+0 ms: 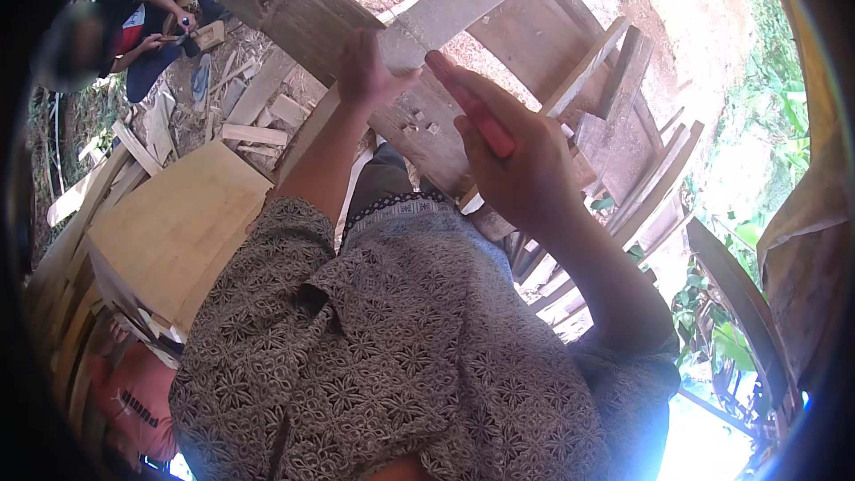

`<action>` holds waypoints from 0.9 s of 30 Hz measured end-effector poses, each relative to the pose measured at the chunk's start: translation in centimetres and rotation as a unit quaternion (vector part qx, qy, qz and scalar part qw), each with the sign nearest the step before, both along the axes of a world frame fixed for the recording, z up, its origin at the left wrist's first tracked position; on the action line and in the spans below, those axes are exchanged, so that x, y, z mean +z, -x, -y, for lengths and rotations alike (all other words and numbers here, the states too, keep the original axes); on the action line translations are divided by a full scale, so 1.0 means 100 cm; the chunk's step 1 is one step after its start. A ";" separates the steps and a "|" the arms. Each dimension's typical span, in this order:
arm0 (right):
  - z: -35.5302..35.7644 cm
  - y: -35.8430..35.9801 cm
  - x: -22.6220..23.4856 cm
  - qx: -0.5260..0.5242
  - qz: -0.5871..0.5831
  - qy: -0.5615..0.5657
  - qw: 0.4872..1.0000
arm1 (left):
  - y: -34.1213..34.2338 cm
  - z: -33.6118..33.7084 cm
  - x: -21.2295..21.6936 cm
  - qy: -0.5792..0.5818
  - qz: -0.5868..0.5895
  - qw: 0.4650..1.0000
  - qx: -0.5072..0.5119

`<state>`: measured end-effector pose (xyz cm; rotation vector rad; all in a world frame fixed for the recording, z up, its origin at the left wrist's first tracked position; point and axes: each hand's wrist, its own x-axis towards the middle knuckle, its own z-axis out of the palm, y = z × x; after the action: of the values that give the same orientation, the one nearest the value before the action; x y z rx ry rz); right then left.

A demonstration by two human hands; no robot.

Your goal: The person uses a hand saw to cut a piece of wood clamped to a wooden workbench. They hold the wood with one hand and saw with the other, then inspect the cut piece. Other people are visible in the background working with wood.

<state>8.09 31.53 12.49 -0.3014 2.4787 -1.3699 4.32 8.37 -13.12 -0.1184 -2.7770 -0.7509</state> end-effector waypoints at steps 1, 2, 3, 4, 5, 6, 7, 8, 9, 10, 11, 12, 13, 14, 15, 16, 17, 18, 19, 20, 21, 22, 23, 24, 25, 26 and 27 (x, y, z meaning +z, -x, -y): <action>0.002 0.004 0.002 0.008 0.009 -0.005 1.000 | 0.000 0.002 0.000 -0.003 -0.001 1.000 0.000; 0.004 0.008 0.005 0.016 0.018 -0.011 1.000 | 0.000 0.002 0.000 -0.007 -0.001 1.000 0.000; 0.006 0.012 0.007 0.021 0.031 -0.018 0.999 | 0.000 0.002 0.001 -0.005 0.000 1.000 0.002; 0.010 0.017 0.008 0.025 0.044 -0.025 0.998 | 0.000 0.002 0.002 -0.002 0.001 1.000 0.004; 0.013 0.020 0.005 0.023 0.054 -0.028 0.998 | 0.002 0.001 0.003 -0.001 0.000 1.000 0.002; 0.018 0.024 0.003 0.021 0.065 -0.030 0.997 | 0.002 0.001 0.003 0.006 0.006 1.000 0.002; 0.024 0.029 -0.003 0.016 0.074 -0.026 0.997 | 0.003 0.000 0.003 0.012 0.011 1.000 0.002; 0.028 0.033 -0.009 0.012 0.083 -0.021 0.996 | 0.004 0.000 0.002 0.021 0.017 1.000 0.004; 0.030 0.036 -0.010 0.013 0.065 -0.019 0.998 | 0.005 0.001 0.001 0.024 0.006 1.000 0.001; 0.032 0.039 -0.010 0.014 0.047 -0.017 0.999 | 0.005 0.002 0.001 0.028 -0.005 1.000 -0.002; 0.033 0.041 -0.013 0.016 0.033 -0.014 0.999 | 0.003 0.004 -0.002 0.032 -0.012 0.999 -0.004; 0.032 0.042 -0.017 0.014 0.040 -0.012 0.999 | 0.002 0.005 -0.004 0.029 -0.008 1.000 -0.006; 0.031 0.043 -0.022 0.012 0.047 -0.009 0.999 | 0.002 0.007 -0.007 0.026 -0.004 1.000 -0.007; 0.032 0.044 -0.026 0.010 0.056 -0.008 0.998 | 0.001 0.009 -0.009 0.021 0.003 1.000 -0.009; 0.032 0.042 -0.047 -0.004 0.041 0.001 0.999 | 0.000 0.006 -0.007 0.032 0.006 0.999 -0.008; 0.031 0.036 -0.081 -0.024 0.024 0.007 0.999 | 0.001 -0.001 -0.001 0.041 0.006 0.999 -0.013; 0.032 0.037 -0.103 -0.035 0.000 0.018 0.999 | 0.006 -0.004 0.001 0.055 0.001 0.998 -0.010; 0.036 0.036 -0.107 -0.037 -0.025 0.034 0.998 | 0.006 -0.003 -0.003 0.053 0.003 0.999 -0.005; 0.037 0.045 -0.109 -0.034 -0.017 0.033 0.999 | 0.010 0.000 -0.007 0.051 0.005 0.999 -0.002; 0.037 0.052 -0.109 -0.038 -0.004 0.031 0.999 | 0.004 0.001 -0.010 0.046 0.012 0.999 -0.006; 0.035 0.060 -0.107 -0.045 -0.001 0.028 0.999 | 0.000 0.001 -0.010 0.041 0.022 0.999 -0.003; 0.021 0.057 -0.122 -0.052 -0.008 0.054 0.997 | -0.006 0.000 -0.010 0.035 0.032 0.999 0.000; 0.016 0.055 -0.125 -0.048 -0.028 0.063 0.996 | 0.003 0.001 -0.010 0.034 0.030 0.999 0.007; 0.009 0.044 -0.127 -0.046 -0.038 0.069 0.996 | 0.000 -0.001 -0.008 0.047 0.049 0.998 0.017; 0.002 0.033 -0.129 -0.043 -0.048 0.075 0.995 | 0.000 -0.003 -0.007 0.051 0.055 0.997 0.021; -0.003 0.019 -0.136 -0.024 -0.121 0.049 0.991 | 0.001 -0.003 -0.007 0.056 0.059 0.996 0.023; -0.014 0.002 -0.160 -0.038 -0.104 0.054 0.992 | 0.003 -0.005 -0.008 0.059 0.064 0.996 0.022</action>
<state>7.89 32.97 -3.54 -0.3961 2.6118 -1.5805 4.01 8.83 -13.93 -0.0333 -2.9352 -0.6026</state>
